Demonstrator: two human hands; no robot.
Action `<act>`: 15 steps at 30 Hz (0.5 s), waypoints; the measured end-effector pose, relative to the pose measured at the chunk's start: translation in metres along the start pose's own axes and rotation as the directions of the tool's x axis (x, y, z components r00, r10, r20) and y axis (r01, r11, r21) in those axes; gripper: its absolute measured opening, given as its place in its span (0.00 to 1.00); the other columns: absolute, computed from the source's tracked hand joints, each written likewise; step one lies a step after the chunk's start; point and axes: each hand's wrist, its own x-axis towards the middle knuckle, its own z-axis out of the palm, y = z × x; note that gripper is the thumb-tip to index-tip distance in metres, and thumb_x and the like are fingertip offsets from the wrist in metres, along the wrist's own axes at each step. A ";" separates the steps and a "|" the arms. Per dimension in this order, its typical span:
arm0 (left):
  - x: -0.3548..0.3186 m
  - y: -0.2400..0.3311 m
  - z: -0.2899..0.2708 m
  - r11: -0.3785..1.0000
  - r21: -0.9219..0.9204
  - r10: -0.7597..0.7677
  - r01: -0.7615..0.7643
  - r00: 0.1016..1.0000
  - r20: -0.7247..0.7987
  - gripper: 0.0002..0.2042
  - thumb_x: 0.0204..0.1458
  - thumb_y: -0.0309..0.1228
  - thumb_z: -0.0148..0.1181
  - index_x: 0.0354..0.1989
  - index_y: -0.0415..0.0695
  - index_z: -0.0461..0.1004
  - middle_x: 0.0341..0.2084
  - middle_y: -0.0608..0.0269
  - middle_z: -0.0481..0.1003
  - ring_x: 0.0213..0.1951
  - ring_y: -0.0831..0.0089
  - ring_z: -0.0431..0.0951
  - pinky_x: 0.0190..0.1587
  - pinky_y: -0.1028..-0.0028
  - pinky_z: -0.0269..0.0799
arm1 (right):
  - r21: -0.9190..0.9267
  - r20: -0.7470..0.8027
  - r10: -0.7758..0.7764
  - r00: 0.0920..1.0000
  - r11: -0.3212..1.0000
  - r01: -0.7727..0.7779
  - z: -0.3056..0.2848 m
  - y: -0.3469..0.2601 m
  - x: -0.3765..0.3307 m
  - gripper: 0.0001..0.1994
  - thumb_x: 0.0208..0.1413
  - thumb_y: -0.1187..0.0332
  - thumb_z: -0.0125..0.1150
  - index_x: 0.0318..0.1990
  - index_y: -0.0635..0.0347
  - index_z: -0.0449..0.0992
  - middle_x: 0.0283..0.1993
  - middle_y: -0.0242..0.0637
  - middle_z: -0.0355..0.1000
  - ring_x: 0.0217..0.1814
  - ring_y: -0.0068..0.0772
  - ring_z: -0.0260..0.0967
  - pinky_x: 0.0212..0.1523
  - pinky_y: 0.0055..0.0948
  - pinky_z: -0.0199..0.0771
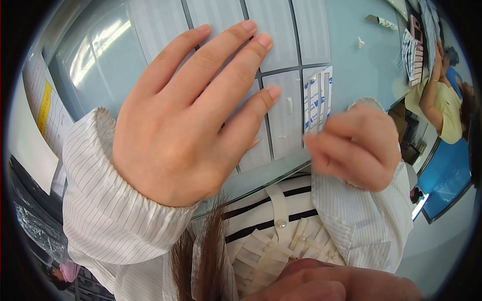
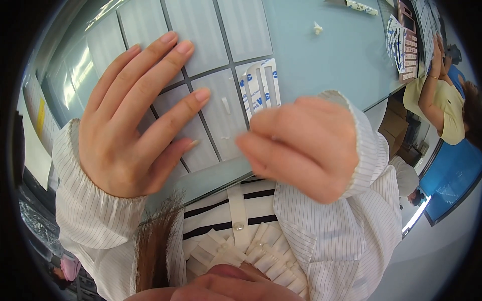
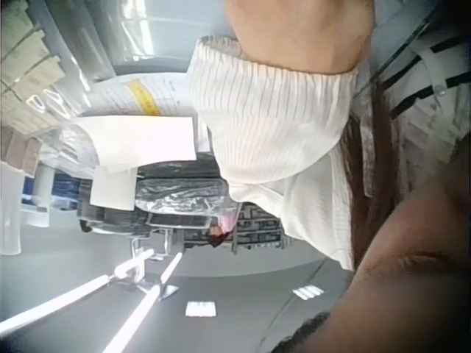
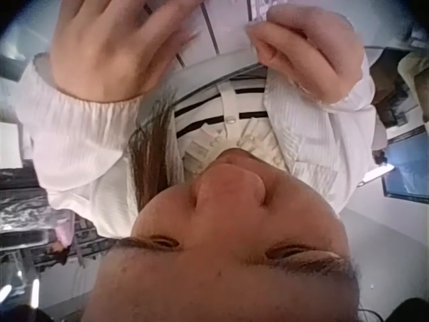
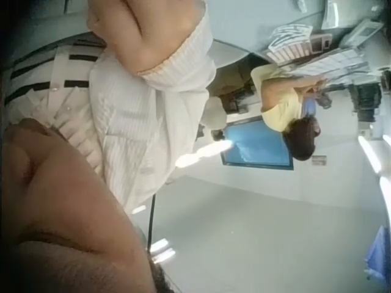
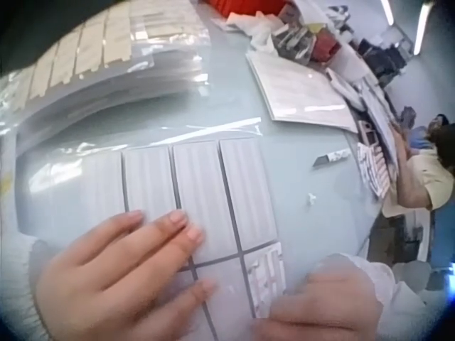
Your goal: The recorder is sorting and placing small white components into a grid-pattern tray at a workstation.
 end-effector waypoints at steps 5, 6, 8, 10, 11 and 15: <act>0.001 0.001 -0.002 1.000 0.004 -0.008 0.008 1.000 0.007 0.26 0.37 0.37 0.68 0.50 0.45 0.80 0.61 0.43 0.73 0.64 0.45 0.72 0.64 0.51 0.68 | -0.063 -0.027 0.200 0.979 0.978 -0.201 -0.002 0.002 0.004 0.18 0.36 0.82 0.76 0.40 0.65 0.85 0.34 0.37 0.74 0.24 0.25 0.66 0.21 0.21 0.61; 0.001 0.000 -0.001 1.000 -0.002 -0.009 0.009 1.000 0.005 0.26 0.37 0.37 0.67 0.50 0.45 0.80 0.61 0.43 0.72 0.64 0.45 0.72 0.63 0.51 0.68 | -0.087 -0.012 0.187 0.982 0.978 -0.187 0.001 0.006 0.004 0.18 0.36 0.81 0.76 0.41 0.65 0.85 0.34 0.37 0.74 0.24 0.25 0.66 0.22 0.21 0.62; 0.001 0.001 -0.003 1.000 -0.004 -0.014 0.014 1.000 0.005 0.26 0.37 0.37 0.67 0.50 0.45 0.80 0.61 0.43 0.72 0.64 0.45 0.72 0.63 0.51 0.68 | -0.107 0.002 0.169 0.986 0.980 -0.168 0.004 0.005 0.006 0.18 0.37 0.80 0.76 0.41 0.64 0.85 0.34 0.36 0.74 0.24 0.26 0.66 0.22 0.21 0.62; 0.001 0.001 -0.002 1.000 -0.001 -0.008 0.008 1.000 0.001 0.26 0.36 0.36 0.67 0.50 0.44 0.80 0.60 0.43 0.73 0.64 0.45 0.72 0.63 0.51 0.69 | -0.163 0.025 0.179 0.983 0.971 -0.173 0.006 0.002 0.007 0.19 0.36 0.80 0.77 0.41 0.64 0.85 0.34 0.35 0.75 0.24 0.26 0.66 0.22 0.22 0.64; 0.001 0.001 -0.002 1.000 -0.001 -0.011 0.011 1.000 -0.001 0.26 0.36 0.36 0.67 0.50 0.44 0.80 0.60 0.43 0.73 0.64 0.45 0.72 0.63 0.51 0.69 | -0.162 0.027 0.177 0.984 0.972 -0.170 0.008 0.003 0.008 0.19 0.36 0.80 0.77 0.41 0.64 0.85 0.34 0.35 0.75 0.24 0.26 0.66 0.22 0.22 0.64; -0.001 0.000 -0.001 1.000 -0.006 -0.008 0.008 1.000 -0.012 0.27 0.36 0.37 0.67 0.50 0.44 0.80 0.60 0.43 0.73 0.64 0.45 0.72 0.63 0.51 0.68 | -0.193 0.045 0.158 0.986 0.970 -0.147 0.007 0.006 0.010 0.19 0.35 0.79 0.76 0.41 0.62 0.85 0.34 0.34 0.75 0.24 0.26 0.66 0.22 0.24 0.63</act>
